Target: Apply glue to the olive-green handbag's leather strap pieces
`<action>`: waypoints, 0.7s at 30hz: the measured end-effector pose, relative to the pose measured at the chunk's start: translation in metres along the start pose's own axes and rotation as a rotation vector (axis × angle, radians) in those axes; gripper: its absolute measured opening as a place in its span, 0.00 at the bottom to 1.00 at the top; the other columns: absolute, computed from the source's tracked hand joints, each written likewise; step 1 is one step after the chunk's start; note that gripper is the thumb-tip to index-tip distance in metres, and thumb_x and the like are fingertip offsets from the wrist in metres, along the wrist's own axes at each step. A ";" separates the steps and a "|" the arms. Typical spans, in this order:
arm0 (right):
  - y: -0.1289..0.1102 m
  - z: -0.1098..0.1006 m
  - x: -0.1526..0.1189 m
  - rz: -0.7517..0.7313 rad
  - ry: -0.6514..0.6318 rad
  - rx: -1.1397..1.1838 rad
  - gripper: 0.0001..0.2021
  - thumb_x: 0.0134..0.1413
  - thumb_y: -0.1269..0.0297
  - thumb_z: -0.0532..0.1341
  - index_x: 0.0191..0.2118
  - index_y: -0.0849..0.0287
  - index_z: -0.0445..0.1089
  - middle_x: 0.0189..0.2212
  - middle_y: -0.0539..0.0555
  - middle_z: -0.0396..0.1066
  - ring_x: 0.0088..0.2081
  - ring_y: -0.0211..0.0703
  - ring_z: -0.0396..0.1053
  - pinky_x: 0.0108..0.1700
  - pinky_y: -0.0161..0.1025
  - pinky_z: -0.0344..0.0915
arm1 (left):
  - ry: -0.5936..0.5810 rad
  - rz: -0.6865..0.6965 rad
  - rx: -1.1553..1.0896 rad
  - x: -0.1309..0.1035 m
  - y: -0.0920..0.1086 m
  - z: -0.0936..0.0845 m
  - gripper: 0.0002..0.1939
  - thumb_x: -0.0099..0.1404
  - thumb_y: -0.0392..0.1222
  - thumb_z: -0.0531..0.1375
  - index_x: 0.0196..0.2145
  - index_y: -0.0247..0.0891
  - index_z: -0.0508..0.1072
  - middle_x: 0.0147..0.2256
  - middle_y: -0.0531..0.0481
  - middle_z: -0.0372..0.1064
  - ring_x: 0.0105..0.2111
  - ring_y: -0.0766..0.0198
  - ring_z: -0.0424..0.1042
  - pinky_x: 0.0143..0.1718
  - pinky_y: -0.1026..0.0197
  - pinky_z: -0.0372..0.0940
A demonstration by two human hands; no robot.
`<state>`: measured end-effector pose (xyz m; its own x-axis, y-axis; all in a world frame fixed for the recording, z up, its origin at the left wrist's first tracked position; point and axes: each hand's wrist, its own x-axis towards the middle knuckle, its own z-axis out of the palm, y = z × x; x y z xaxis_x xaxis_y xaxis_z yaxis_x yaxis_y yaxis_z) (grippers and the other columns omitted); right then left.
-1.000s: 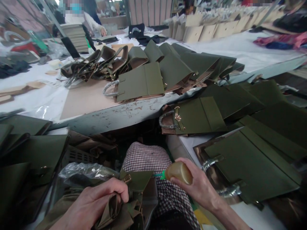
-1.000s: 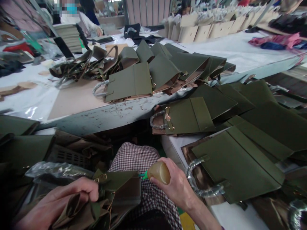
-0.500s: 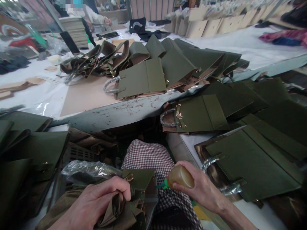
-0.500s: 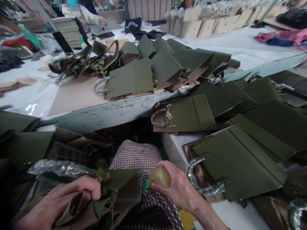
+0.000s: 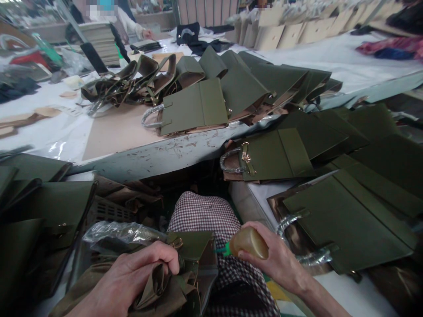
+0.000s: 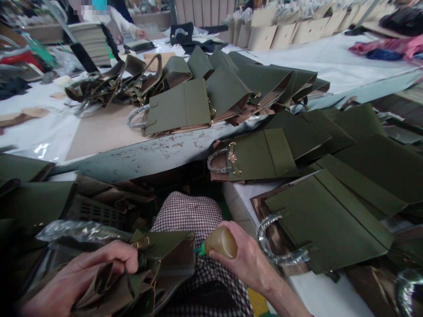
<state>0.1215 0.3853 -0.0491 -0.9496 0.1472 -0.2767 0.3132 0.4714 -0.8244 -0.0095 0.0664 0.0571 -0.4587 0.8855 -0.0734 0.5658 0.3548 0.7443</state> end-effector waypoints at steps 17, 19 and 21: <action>0.007 0.008 -0.005 -0.128 0.112 -0.074 0.21 0.61 0.52 0.68 0.56 0.52 0.67 0.49 0.57 0.77 0.50 0.56 0.76 0.55 0.53 0.74 | 0.058 0.003 0.012 -0.004 0.002 0.005 0.05 0.74 0.48 0.59 0.42 0.48 0.66 0.39 0.59 0.72 0.35 0.69 0.76 0.35 0.70 0.67; 0.003 0.008 -0.008 -0.130 0.088 -0.074 0.21 0.61 0.53 0.69 0.55 0.51 0.68 0.49 0.56 0.77 0.49 0.55 0.77 0.53 0.52 0.74 | 0.052 0.002 0.002 -0.005 0.002 0.005 0.04 0.73 0.46 0.60 0.41 0.48 0.66 0.39 0.60 0.72 0.34 0.70 0.75 0.36 0.71 0.67; -0.003 0.006 -0.011 -0.117 0.051 -0.070 0.20 0.59 0.54 0.70 0.54 0.50 0.69 0.49 0.54 0.78 0.48 0.54 0.78 0.51 0.51 0.74 | 0.070 0.008 -0.002 -0.007 0.000 0.007 0.04 0.71 0.42 0.60 0.41 0.48 0.67 0.39 0.60 0.72 0.34 0.70 0.74 0.38 0.71 0.68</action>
<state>0.1308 0.3775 -0.0467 -0.9793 0.1314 -0.1538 0.2010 0.5469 -0.8127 -0.0012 0.0630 0.0531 -0.5012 0.8651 -0.0206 0.5684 0.3471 0.7460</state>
